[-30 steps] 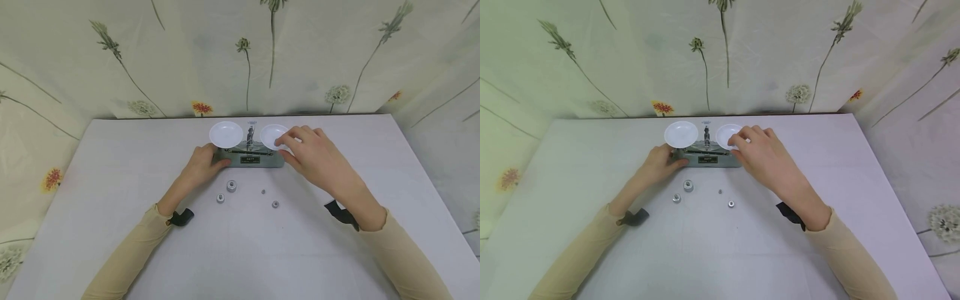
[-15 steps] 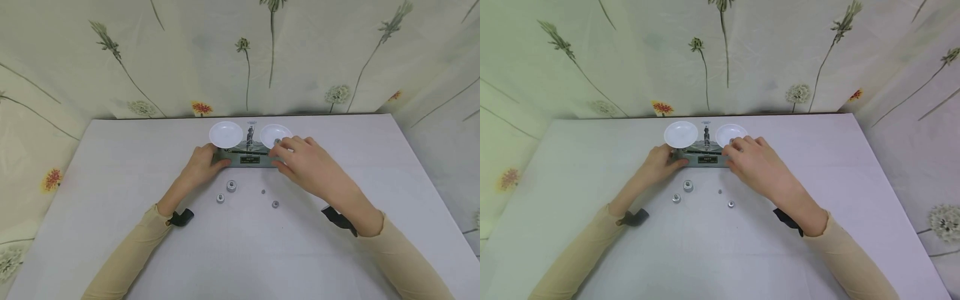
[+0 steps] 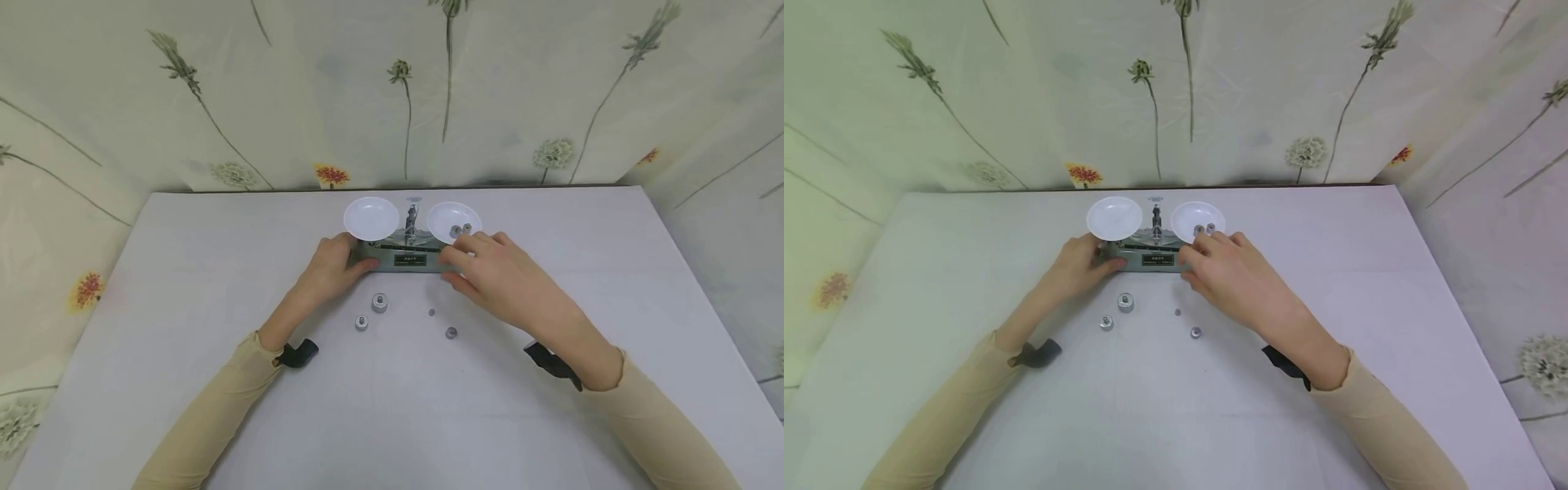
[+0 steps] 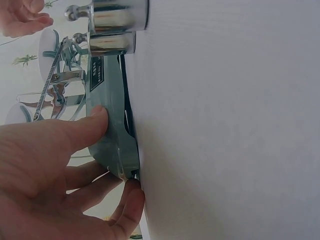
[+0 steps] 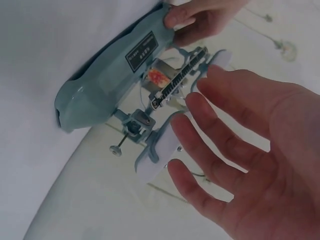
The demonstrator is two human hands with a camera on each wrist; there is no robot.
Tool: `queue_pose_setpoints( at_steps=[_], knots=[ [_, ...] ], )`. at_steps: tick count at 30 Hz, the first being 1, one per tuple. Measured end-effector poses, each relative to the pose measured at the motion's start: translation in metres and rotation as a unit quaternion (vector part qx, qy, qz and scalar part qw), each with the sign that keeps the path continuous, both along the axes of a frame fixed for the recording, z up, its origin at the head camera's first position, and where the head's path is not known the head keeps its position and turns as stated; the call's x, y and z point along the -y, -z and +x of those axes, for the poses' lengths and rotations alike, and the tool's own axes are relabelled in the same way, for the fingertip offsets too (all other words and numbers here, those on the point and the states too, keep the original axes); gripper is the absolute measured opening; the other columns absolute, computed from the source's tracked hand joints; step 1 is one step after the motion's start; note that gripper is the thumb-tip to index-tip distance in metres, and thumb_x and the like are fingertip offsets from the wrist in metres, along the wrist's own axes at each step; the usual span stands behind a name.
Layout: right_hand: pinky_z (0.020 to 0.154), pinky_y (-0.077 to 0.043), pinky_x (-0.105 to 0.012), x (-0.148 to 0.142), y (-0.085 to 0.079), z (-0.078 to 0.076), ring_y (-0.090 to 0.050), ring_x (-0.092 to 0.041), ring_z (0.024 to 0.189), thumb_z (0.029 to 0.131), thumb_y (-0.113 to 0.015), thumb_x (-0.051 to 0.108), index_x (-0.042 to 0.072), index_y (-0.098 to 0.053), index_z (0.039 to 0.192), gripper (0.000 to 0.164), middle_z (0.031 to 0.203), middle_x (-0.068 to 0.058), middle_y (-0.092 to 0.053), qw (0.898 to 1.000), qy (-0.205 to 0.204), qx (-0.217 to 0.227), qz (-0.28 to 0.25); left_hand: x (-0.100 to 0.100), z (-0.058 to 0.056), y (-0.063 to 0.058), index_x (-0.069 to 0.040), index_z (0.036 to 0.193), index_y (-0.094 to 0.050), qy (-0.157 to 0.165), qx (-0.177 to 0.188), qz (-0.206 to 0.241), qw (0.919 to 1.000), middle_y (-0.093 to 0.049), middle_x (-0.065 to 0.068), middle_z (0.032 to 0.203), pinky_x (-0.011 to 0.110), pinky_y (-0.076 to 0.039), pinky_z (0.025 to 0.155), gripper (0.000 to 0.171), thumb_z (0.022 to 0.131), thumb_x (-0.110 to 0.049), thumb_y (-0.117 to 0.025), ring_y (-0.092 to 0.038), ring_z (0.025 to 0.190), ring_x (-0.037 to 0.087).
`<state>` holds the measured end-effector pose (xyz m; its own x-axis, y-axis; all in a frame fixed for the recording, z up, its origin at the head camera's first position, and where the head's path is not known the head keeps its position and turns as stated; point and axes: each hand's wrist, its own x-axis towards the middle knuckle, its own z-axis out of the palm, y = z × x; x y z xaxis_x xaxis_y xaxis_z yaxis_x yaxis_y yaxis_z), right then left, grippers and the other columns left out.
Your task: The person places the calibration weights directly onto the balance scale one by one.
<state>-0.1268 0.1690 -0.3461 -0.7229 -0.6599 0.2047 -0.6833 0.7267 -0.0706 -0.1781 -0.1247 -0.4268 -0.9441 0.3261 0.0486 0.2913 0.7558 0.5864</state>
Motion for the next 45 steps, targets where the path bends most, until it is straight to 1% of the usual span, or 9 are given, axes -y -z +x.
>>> queue_pose_setpoints(
  at_steps=[2, 3, 9, 10, 14, 18, 28, 39, 45],
  knots=[
    [0.089, -0.054, -0.049, 0.000, 0.001, 0.000, -0.069, -0.026, 0.093, 0.097, -0.082, 0.020, 0.014, -0.074, 0.115, 0.020, 0.105, -0.004, -0.073, 1.000, -0.002, 0.002, 0.002, -0.001, 0.000, 0.000, 0.005, 0.134, -0.064, 0.001, -0.002, 0.002, 1.0000, -0.075, 0.024, 0.129, 0.059, -0.047, 0.111, 0.051, 0.100, -0.031, -0.078, -0.068, 0.118, 0.039],
    [0.090, -0.054, -0.049, 0.000, 0.001, 0.001, -0.069, -0.026, 0.094, 0.097, -0.082, 0.020, 0.014, -0.074, 0.115, 0.020, 0.105, -0.004, -0.073, 1.000, -0.002, 0.004, 0.002, 0.002, -0.005, 0.009, 0.003, 0.134, -0.065, 0.004, -0.010, 0.010, 0.9999, -0.076, 0.021, 0.128, 0.056, -0.049, 0.110, 0.054, 0.101, -0.037, -0.077, -0.069, 0.116, 0.036],
    [0.094, -0.053, -0.051, 0.002, 0.004, 0.000, -0.070, -0.027, 0.099, 0.099, -0.080, 0.022, 0.015, -0.074, 0.116, 0.019, 0.108, -0.004, -0.074, 1.000, 0.002, 0.022, 0.012, 0.001, -0.006, 0.008, 0.003, 0.135, -0.064, 0.005, -0.015, 0.007, 0.9998, -0.075, 0.022, 0.129, 0.054, -0.052, 0.106, 0.054, 0.101, -0.036, -0.077, -0.070, 0.116, 0.036],
    [0.095, -0.053, -0.051, 0.002, 0.005, 0.001, -0.070, -0.027, 0.100, 0.099, -0.080, 0.022, 0.016, -0.074, 0.117, 0.019, 0.109, -0.004, -0.074, 1.000, 0.002, 0.025, 0.013, -0.002, -0.001, -0.001, 0.005, 0.135, -0.064, 0.002, -0.009, -0.001, 1.0000, -0.074, 0.024, 0.129, 0.056, -0.052, 0.105, 0.052, 0.100, -0.030, -0.078, -0.070, 0.115, 0.039],
    [0.098, -0.054, -0.052, 0.005, 0.010, 0.001, -0.070, -0.026, 0.101, 0.099, -0.081, 0.022, 0.017, -0.074, 0.116, 0.019, 0.109, -0.004, -0.075, 0.999, -0.002, 0.037, 0.015, -0.002, -0.003, 0.001, 0.005, 0.132, -0.066, 0.000, -0.005, -0.006, 1.0000, -0.075, 0.023, 0.126, 0.053, -0.053, 0.100, 0.051, 0.100, -0.033, -0.078, -0.068, 0.107, 0.036],
    [0.099, -0.054, -0.052, 0.006, 0.014, 0.001, -0.070, -0.024, 0.100, 0.097, -0.083, 0.022, 0.017, -0.075, 0.114, 0.020, 0.109, -0.004, -0.075, 0.999, -0.004, 0.038, 0.020, -0.002, -0.004, 0.002, 0.004, 0.131, -0.066, -0.002, -0.001, -0.011, 0.9999, -0.075, 0.022, 0.126, 0.055, -0.050, 0.104, 0.050, 0.100, -0.034, -0.078, -0.066, 0.108, 0.036],
    [0.091, -0.054, -0.049, 0.009, 0.020, 0.005, -0.069, -0.024, 0.098, 0.094, -0.085, 0.019, 0.015, -0.077, 0.114, 0.022, 0.107, -0.004, -0.075, 0.999, -0.024, 0.036, 0.031, -0.002, -0.001, -0.001, 0.005, 0.133, -0.065, -0.003, 0.007, -0.008, 0.9999, -0.074, 0.023, 0.130, 0.058, -0.044, 0.114, 0.052, 0.101, -0.034, -0.077, -0.067, 0.117, 0.037],
    [0.085, -0.054, -0.045, 0.011, 0.030, 0.006, -0.069, -0.024, 0.091, 0.092, -0.087, 0.021, 0.015, -0.075, 0.113, 0.025, 0.099, -0.002, -0.072, 0.997, -0.050, 0.029, 0.052, -0.002, 0.000, -0.001, 0.005, 0.130, -0.066, -0.005, -0.001, -0.005, 1.0000, -0.076, 0.023, 0.124, 0.056, -0.049, 0.103, 0.050, 0.100, -0.033, -0.078, -0.064, 0.104, 0.036],
    [0.082, -0.052, -0.043, 0.014, 0.030, 0.008, -0.068, -0.024, 0.088, 0.092, -0.088, 0.022, 0.015, -0.074, 0.114, 0.027, 0.096, -0.002, -0.071, 0.996, -0.053, 0.032, 0.062, -0.002, 0.001, -0.003, 0.005, 0.132, -0.065, -0.007, 0.007, -0.006, 0.9999, -0.075, 0.023, 0.126, 0.057, -0.047, 0.108, 0.051, 0.100, -0.033, -0.078, -0.066, 0.110, 0.037]
  ],
)
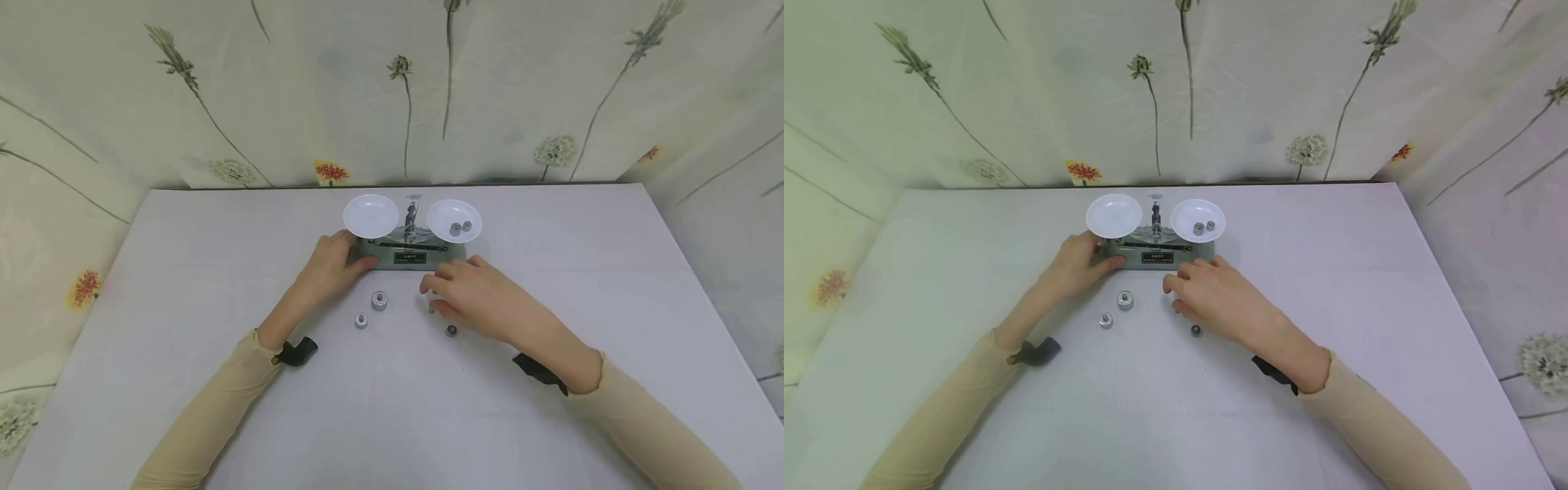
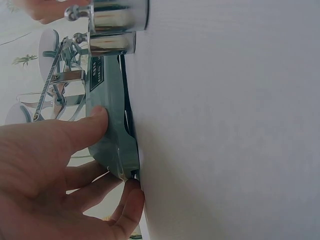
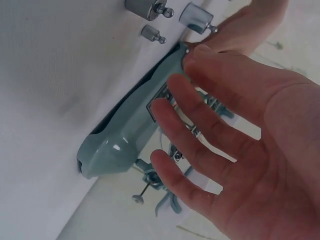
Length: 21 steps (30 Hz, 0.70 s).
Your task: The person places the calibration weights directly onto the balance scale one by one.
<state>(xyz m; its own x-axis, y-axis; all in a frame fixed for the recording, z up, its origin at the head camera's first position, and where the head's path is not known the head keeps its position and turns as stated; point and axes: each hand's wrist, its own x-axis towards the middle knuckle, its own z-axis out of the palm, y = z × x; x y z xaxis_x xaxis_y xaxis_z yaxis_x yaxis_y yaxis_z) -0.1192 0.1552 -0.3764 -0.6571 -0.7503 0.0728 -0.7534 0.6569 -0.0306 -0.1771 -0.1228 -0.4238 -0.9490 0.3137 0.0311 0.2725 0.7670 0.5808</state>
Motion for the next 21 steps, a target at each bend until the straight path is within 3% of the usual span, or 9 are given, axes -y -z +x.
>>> queue_pose_setpoints(
  at_steps=[5, 21],
  knots=[
    [0.085, -0.054, -0.045, 0.001, 0.003, 0.001, -0.069, -0.024, 0.091, 0.092, -0.087, 0.021, 0.015, -0.074, 0.114, 0.026, 0.098, -0.002, -0.073, 1.000, 0.002, 0.010, 0.008, 0.000, -0.002, 0.002, 0.004, 0.130, -0.066, 0.002, -0.002, -0.001, 1.0000, -0.076, 0.022, 0.124, 0.056, -0.049, 0.104, 0.049, 0.100, -0.033, -0.078, -0.066, 0.108, 0.035],
    [0.082, -0.054, -0.044, 0.006, 0.011, 0.001, -0.069, -0.023, 0.087, 0.095, -0.084, 0.021, 0.014, -0.075, 0.113, 0.022, 0.095, -0.003, -0.074, 0.999, -0.002, 0.021, 0.036, 0.002, -0.002, 0.003, 0.003, 0.132, -0.066, -0.004, 0.007, -0.002, 1.0000, -0.075, 0.022, 0.127, 0.057, -0.047, 0.108, 0.050, 0.100, -0.035, -0.077, -0.064, 0.111, 0.038]
  ],
)
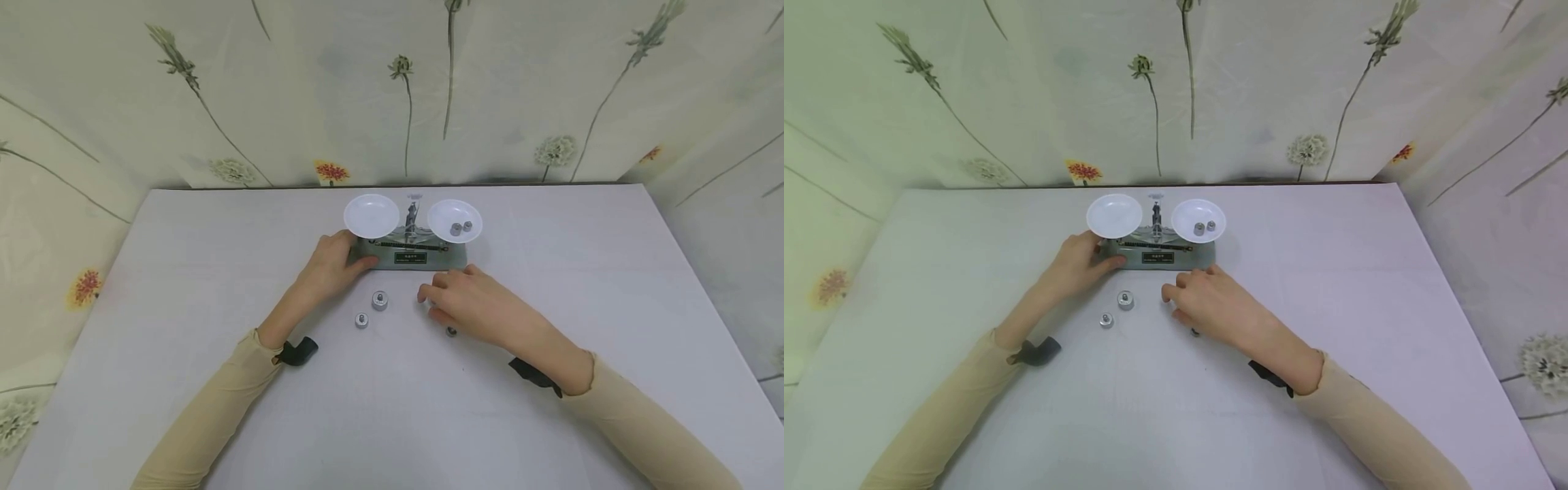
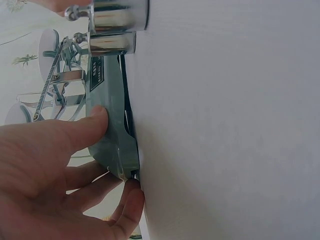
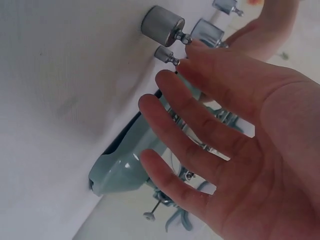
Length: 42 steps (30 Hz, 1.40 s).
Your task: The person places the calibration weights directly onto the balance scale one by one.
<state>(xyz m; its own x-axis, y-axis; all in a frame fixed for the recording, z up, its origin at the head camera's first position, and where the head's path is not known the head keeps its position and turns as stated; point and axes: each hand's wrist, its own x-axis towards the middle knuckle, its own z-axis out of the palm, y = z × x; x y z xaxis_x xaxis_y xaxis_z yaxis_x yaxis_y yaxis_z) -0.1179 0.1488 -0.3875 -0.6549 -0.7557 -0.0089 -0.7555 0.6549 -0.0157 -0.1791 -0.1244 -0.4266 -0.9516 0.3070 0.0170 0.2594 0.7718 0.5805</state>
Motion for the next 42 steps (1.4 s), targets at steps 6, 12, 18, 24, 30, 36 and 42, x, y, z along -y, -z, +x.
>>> queue_pose_setpoints(
  at_steps=[6, 12, 18, 24, 30, 36, 42],
  knots=[
    [0.083, -0.054, -0.044, 0.0006, 0.0025, 0.0003, -0.069, -0.021, 0.085, 0.096, -0.082, 0.022, 0.014, -0.074, 0.113, 0.020, 0.094, -0.001, -0.074, 1.000, 0.008, 0.013, 0.011, -0.0007, 0.0010, -0.0011, 0.004, 0.129, -0.067, -0.002, -0.002, 0.000, 1.0000, -0.075, 0.022, 0.124, 0.057, -0.047, 0.104, 0.049, 0.100, -0.035, -0.077, -0.064, 0.108, 0.038],
    [0.082, -0.054, -0.044, 0.0021, 0.0051, 0.0003, -0.071, -0.024, 0.086, 0.095, -0.083, 0.021, 0.014, -0.074, 0.110, 0.019, 0.093, -0.002, -0.074, 1.000, 0.005, -0.004, 0.010, 0.0002, 0.0002, 0.0005, 0.003, 0.128, -0.067, 0.001, -0.010, 0.002, 0.9999, -0.076, 0.022, 0.121, 0.056, -0.049, 0.101, 0.048, 0.100, -0.035, -0.078, -0.064, 0.104, 0.037],
    [0.080, -0.054, -0.042, 0.0029, 0.0073, 0.0004, -0.070, -0.024, 0.084, 0.093, -0.085, 0.021, 0.014, -0.074, 0.108, 0.020, 0.091, -0.002, -0.073, 1.000, -0.002, -0.025, 0.013, 0.0005, 0.0005, 0.0007, 0.003, 0.128, -0.067, 0.003, -0.014, 0.002, 0.9999, -0.076, 0.022, 0.120, 0.057, -0.048, 0.104, 0.048, 0.100, -0.035, -0.078, -0.064, 0.102, 0.036],
    [0.081, -0.052, -0.041, 0.0032, 0.0069, 0.0011, -0.072, -0.024, 0.089, 0.093, -0.085, 0.022, 0.017, -0.075, 0.109, 0.020, 0.096, 0.000, -0.076, 1.000, 0.001, -0.022, 0.016, -0.0003, 0.0010, -0.0007, 0.004, 0.130, -0.065, 0.006, -0.011, 0.000, 0.9999, -0.075, 0.023, 0.122, 0.057, -0.045, 0.110, 0.050, 0.101, -0.034, -0.077, -0.066, 0.107, 0.036],
    [0.082, -0.052, -0.041, 0.0036, 0.0068, 0.0015, -0.071, -0.024, 0.087, 0.093, -0.085, 0.019, 0.019, -0.075, 0.105, 0.016, 0.095, 0.001, -0.076, 1.000, 0.002, -0.018, 0.014, -0.0005, 0.0011, -0.0015, 0.004, 0.131, -0.066, 0.006, -0.015, -0.002, 0.9999, -0.075, 0.022, 0.124, 0.057, -0.046, 0.110, 0.050, 0.100, -0.034, -0.077, -0.067, 0.109, 0.037],
    [0.082, -0.051, -0.039, 0.0037, 0.0073, 0.0012, -0.068, -0.019, 0.085, 0.093, -0.086, 0.019, 0.020, -0.072, 0.098, 0.014, 0.087, 0.004, -0.071, 1.000, 0.001, -0.019, 0.019, -0.0007, 0.0006, -0.0019, 0.004, 0.130, -0.066, 0.001, -0.008, -0.004, 1.0000, -0.075, 0.023, 0.124, 0.057, -0.046, 0.110, 0.050, 0.100, -0.034, -0.078, -0.066, 0.109, 0.037],
    [0.084, -0.051, -0.039, 0.0019, 0.0072, 0.0008, -0.066, -0.017, 0.084, 0.092, -0.085, 0.018, 0.019, -0.071, 0.095, 0.015, 0.085, 0.005, -0.069, 0.999, -0.007, -0.028, 0.016, -0.0012, 0.0020, -0.0034, 0.005, 0.131, -0.066, 0.001, -0.005, -0.005, 1.0000, -0.075, 0.023, 0.126, 0.057, -0.046, 0.110, 0.051, 0.100, -0.035, -0.078, -0.066, 0.111, 0.038]
  ],
)
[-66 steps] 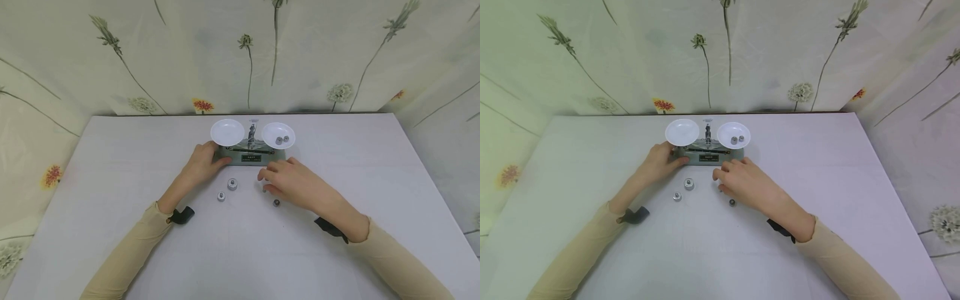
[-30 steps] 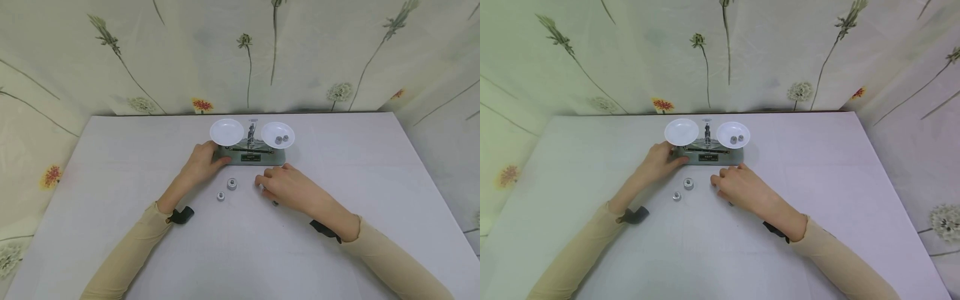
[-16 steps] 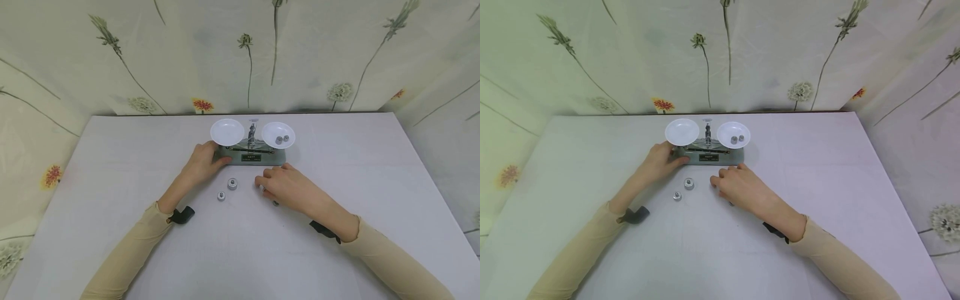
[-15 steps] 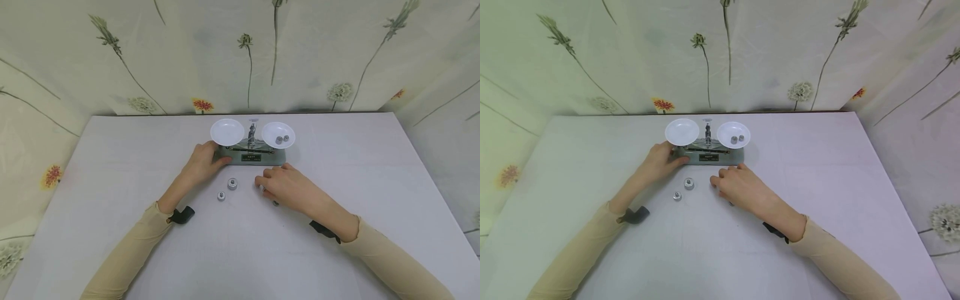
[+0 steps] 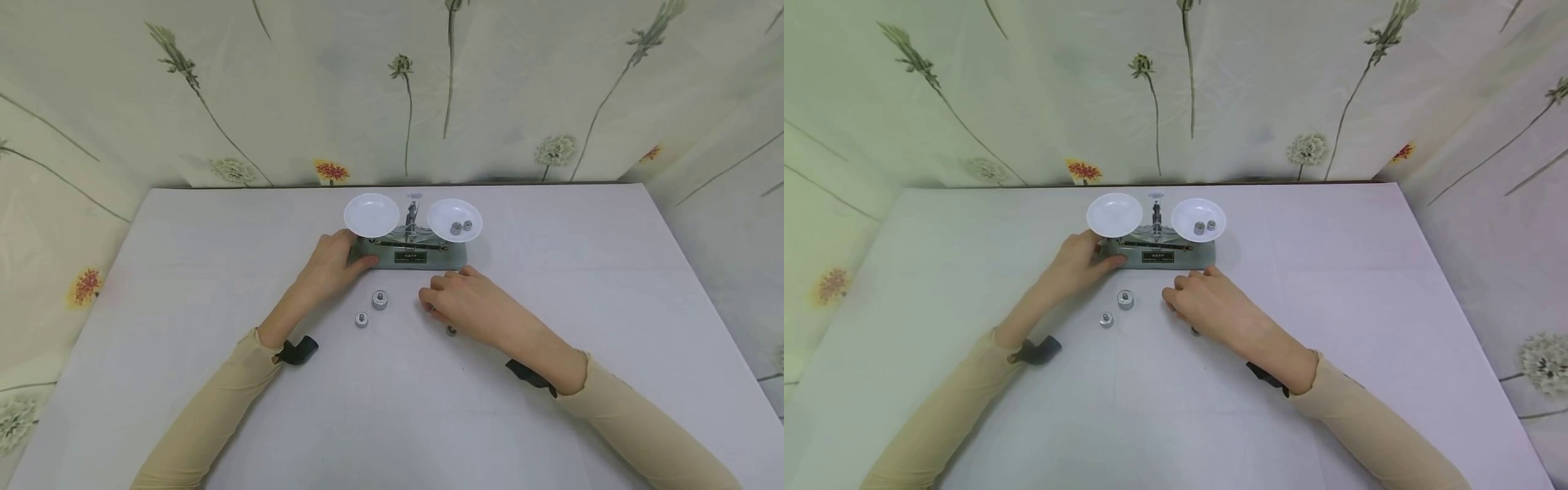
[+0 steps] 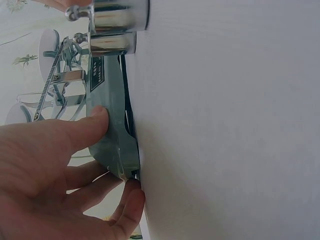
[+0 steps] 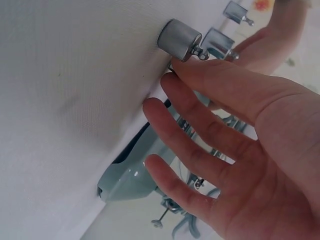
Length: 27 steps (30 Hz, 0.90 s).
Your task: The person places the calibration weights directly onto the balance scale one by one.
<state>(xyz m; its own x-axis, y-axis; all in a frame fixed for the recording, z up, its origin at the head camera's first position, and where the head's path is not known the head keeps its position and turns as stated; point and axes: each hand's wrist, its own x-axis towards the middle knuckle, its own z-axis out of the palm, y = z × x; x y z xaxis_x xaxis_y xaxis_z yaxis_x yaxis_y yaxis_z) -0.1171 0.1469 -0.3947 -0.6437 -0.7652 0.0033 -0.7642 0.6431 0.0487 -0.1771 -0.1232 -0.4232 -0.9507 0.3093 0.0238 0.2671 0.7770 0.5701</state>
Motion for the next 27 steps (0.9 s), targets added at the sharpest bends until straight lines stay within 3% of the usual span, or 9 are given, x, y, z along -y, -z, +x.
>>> queue_pose_setpoints(
  at_steps=[11, 19, 27],
  knots=[
    [0.086, -0.054, -0.042, -0.003, -0.004, -0.001, -0.066, -0.017, 0.084, 0.092, -0.084, 0.013, 0.017, -0.071, 0.094, 0.014, 0.086, 0.002, -0.070, 1.000, 0.003, -0.004, -0.012, -0.001, -0.001, 0.001, 0.005, 0.135, -0.064, 0.003, 0.002, 0.004, 1.0000, -0.074, 0.024, 0.130, 0.058, -0.046, 0.113, 0.052, 0.101, -0.032, -0.077, -0.067, 0.119, 0.039],
    [0.088, -0.055, -0.045, -0.005, -0.010, -0.001, -0.069, -0.017, 0.086, 0.092, -0.084, 0.010, 0.016, -0.075, 0.100, 0.014, 0.091, 0.001, -0.073, 1.000, 0.021, 0.014, -0.007, 0.000, -0.002, 0.003, 0.005, 0.132, -0.065, 0.005, -0.007, 0.004, 1.0000, -0.075, 0.024, 0.127, 0.058, -0.049, 0.108, 0.050, 0.100, -0.031, -0.078, -0.069, 0.112, 0.037],
    [0.087, -0.055, -0.044, -0.012, -0.022, -0.003, -0.070, -0.016, 0.088, 0.092, -0.085, 0.011, 0.016, -0.075, 0.101, 0.014, 0.095, 0.000, -0.075, 0.999, 0.031, -0.004, -0.016, 0.000, -0.003, 0.004, 0.005, 0.130, -0.066, 0.003, -0.005, 0.004, 1.0000, -0.075, 0.023, 0.125, 0.057, -0.048, 0.107, 0.049, 0.100, -0.032, -0.078, -0.066, 0.106, 0.036]
  ],
)
